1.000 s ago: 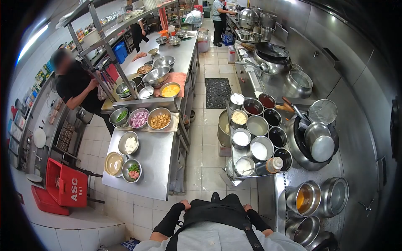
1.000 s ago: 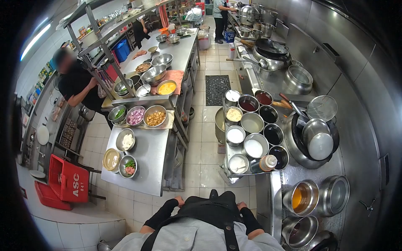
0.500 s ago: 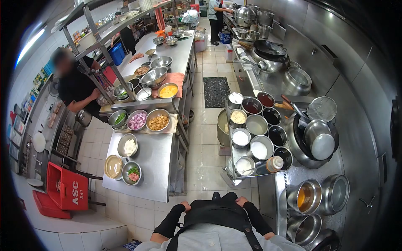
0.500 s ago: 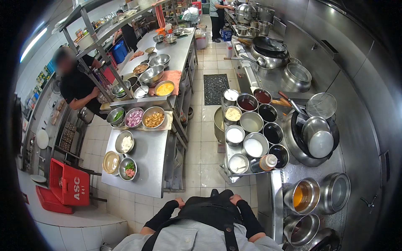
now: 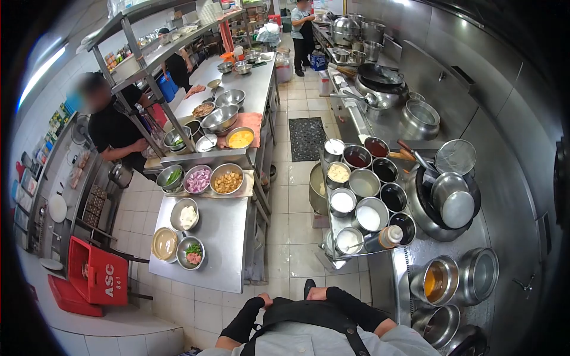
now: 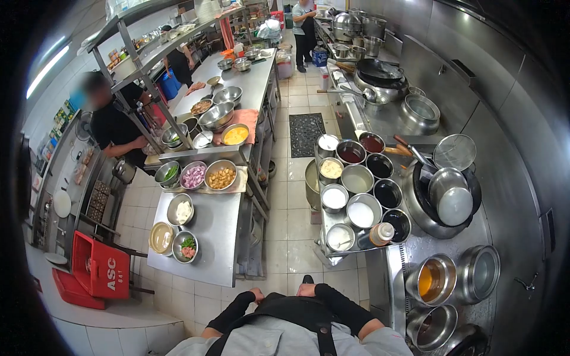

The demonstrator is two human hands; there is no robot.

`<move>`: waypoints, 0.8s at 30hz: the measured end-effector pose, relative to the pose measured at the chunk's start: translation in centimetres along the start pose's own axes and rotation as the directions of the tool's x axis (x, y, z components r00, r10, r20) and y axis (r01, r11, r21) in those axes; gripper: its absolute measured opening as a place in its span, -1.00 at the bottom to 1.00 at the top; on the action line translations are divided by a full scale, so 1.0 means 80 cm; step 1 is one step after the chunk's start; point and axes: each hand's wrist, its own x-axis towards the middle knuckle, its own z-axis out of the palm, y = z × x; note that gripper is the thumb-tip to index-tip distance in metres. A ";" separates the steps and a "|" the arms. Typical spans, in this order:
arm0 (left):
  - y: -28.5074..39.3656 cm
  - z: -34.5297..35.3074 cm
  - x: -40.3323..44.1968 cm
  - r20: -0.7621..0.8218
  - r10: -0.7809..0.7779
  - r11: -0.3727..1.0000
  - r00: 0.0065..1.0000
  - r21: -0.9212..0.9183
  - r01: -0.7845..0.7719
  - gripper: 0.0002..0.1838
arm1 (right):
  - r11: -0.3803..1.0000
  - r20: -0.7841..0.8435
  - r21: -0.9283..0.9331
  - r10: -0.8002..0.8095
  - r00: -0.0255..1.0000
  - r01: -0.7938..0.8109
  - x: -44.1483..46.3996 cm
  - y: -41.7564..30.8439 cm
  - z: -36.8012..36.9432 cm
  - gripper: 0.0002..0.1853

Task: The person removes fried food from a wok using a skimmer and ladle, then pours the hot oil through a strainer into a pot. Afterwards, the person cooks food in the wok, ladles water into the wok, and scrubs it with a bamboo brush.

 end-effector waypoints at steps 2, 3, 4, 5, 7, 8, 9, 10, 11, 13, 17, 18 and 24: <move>0.019 -0.005 -0.014 0.004 -0.202 0.954 0.979 -0.224 0.197 -0.64 | 0.999 0.005 0.044 -0.022 1.000 0.022 -0.009 -0.010 0.002 -0.67; 0.029 -0.012 -0.025 -0.011 -0.196 0.965 0.981 -0.182 0.190 -0.65 | 0.997 0.007 0.065 -0.033 0.999 0.033 -0.012 -0.013 0.001 -0.67; 0.040 -0.022 -0.036 -0.026 -0.189 0.973 0.982 -0.139 0.184 -0.66 | 0.996 -0.002 0.037 -0.081 0.997 0.081 -0.014 -0.016 -0.001 -0.66; 0.046 -0.026 -0.044 -0.041 -0.182 0.979 0.982 -0.097 0.178 -0.67 | 0.992 -0.008 0.009 -0.129 0.992 0.129 -0.016 -0.017 -0.003 -0.65; 0.045 -0.025 -0.042 -0.057 -0.171 0.984 0.984 -0.051 0.168 -0.68 | 0.983 0.004 -0.038 -0.180 0.984 0.180 -0.025 -0.029 -0.009 -0.66; 0.043 -0.024 -0.040 -0.062 -0.164 0.986 0.985 -0.024 0.163 -0.68 | 0.982 0.019 -0.056 -0.182 0.983 0.183 -0.032 -0.039 -0.014 -0.66; 0.045 -0.025 -0.043 -0.046 -0.182 0.980 0.982 -0.084 0.178 -0.68 | 0.980 0.034 -0.073 -0.184 0.982 0.186 -0.037 -0.045 -0.016 -0.66; 0.048 -0.026 -0.046 -0.029 -0.199 0.971 0.979 -0.141 0.193 -0.68 | 0.980 0.042 -0.150 -0.123 0.992 0.128 -0.034 -0.041 -0.016 -0.66; 0.050 -0.027 -0.050 -0.010 -0.216 0.958 0.976 -0.198 0.210 -0.67 | 0.972 0.044 -0.226 -0.061 0.997 0.070 -0.027 -0.036 -0.019 -0.66; 0.057 -0.029 -0.054 -0.038 -0.211 0.971 0.977 -0.124 0.205 -0.66 | 0.984 0.012 -0.172 0.048 0.999 -0.045 -0.011 -0.014 -0.025 -0.67; 0.071 -0.034 -0.061 -0.060 -0.163 0.986 0.985 0.019 0.165 -0.65 | 0.940 -0.125 0.259 0.260 0.958 -0.221 0.018 0.100 -0.007 -0.78; 0.071 -0.031 -0.059 -0.055 -0.169 0.985 0.984 -0.023 0.168 -0.64 | 0.907 -0.165 0.341 0.318 0.933 -0.249 0.016 0.130 0.004 -0.81; 0.053 -0.018 -0.045 -0.065 -0.205 0.967 0.977 -0.170 0.191 -0.63 | 0.722 -0.411 0.306 0.688 0.598 -0.621 -0.018 0.360 0.081 -0.42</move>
